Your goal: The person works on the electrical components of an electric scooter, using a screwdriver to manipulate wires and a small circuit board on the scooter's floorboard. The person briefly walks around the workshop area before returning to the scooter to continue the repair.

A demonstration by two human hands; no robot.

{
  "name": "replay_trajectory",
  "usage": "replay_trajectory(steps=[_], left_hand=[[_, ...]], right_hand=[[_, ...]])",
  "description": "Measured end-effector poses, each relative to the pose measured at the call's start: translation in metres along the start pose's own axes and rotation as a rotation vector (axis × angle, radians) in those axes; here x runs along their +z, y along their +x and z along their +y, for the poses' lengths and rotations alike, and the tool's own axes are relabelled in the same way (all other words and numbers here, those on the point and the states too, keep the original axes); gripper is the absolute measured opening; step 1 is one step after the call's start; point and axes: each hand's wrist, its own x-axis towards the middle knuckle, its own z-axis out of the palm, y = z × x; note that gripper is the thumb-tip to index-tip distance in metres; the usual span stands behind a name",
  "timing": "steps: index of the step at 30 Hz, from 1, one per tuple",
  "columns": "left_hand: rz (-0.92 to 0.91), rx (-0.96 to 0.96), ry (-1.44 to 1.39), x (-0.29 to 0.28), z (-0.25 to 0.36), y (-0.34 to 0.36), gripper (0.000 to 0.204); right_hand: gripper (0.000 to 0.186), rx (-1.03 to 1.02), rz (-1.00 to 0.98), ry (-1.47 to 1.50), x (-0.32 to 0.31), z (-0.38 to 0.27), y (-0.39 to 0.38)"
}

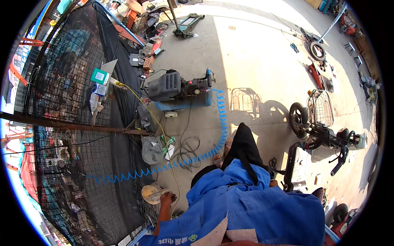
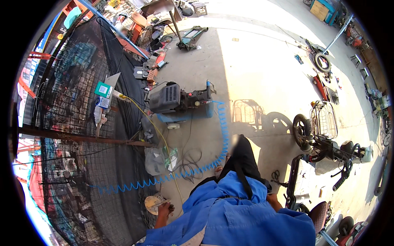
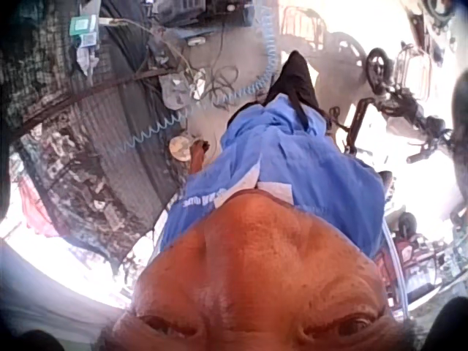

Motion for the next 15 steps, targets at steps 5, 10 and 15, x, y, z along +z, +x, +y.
replay_trajectory(steps=[5,10,15], left_hand=[[-0.075,-0.098,0.172,0.058,0.047,-0.02,0.032],[-0.059,-0.137,0.25,0.099,0.087,0.001,0.033],[0.044,-0.243,0.267,0.167,0.133,-0.018,0.032]], right_hand=[[0.027,0.228,-0.005,-0.038,-0.013,-0.014,0.027],[0.025,0.152,-0.057,-0.049,-0.024,-0.005,0.094],[0.026,-0.272,-0.221,-0.156,-0.08,0.0,0.185]])
